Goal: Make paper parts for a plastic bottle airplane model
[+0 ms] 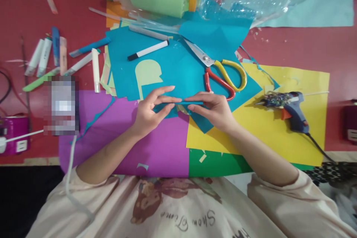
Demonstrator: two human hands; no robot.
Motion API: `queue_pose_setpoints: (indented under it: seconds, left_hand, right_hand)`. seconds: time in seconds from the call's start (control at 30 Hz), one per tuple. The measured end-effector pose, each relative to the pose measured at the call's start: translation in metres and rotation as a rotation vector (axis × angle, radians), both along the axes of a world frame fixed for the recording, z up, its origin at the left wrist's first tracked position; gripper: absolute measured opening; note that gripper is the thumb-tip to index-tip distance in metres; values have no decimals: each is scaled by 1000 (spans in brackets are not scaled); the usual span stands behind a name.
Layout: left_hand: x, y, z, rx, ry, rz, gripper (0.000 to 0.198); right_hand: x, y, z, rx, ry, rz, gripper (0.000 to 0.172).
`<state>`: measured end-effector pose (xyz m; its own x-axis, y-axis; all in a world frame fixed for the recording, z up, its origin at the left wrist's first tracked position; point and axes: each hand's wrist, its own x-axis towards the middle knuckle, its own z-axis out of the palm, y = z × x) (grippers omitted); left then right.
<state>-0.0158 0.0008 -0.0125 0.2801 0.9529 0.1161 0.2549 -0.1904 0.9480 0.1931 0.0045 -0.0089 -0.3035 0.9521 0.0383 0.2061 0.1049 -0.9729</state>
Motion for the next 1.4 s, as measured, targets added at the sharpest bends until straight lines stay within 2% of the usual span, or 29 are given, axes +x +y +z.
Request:
queue_pose_setpoints:
  seconds: [0.17, 0.33, 0.77, 0.97, 1.13, 1.3, 1.4]
  left_hand:
    - [0, -1, 2, 54, 15, -54, 34]
    - [1, -2, 3, 109, 73, -96, 31]
    - [-3, 9, 1, 42, 9, 80, 36]
    - [-3, 11, 2, 9, 0, 118, 34]
    - [-4, 16, 0, 63, -35, 132, 31]
    - [-7, 18, -1, 49, 5, 171, 30]
    - [-11, 22, -2, 91, 62, 154, 28]
  right_hand:
    - [-1, -1, 1, 19, 33, 10, 35]
    - [-3, -3, 0, 52, -38, -31, 33]
    - [-1, 1, 3, -156, 100, -197, 26]
    - [-1, 2, 2, -103, 89, -229, 28]
    - [-1, 3, 2, -95, 77, -266, 30]
    - [0, 2, 0, -112, 79, -205, 25]
    - [2, 3, -1, -67, 46, -186, 20]
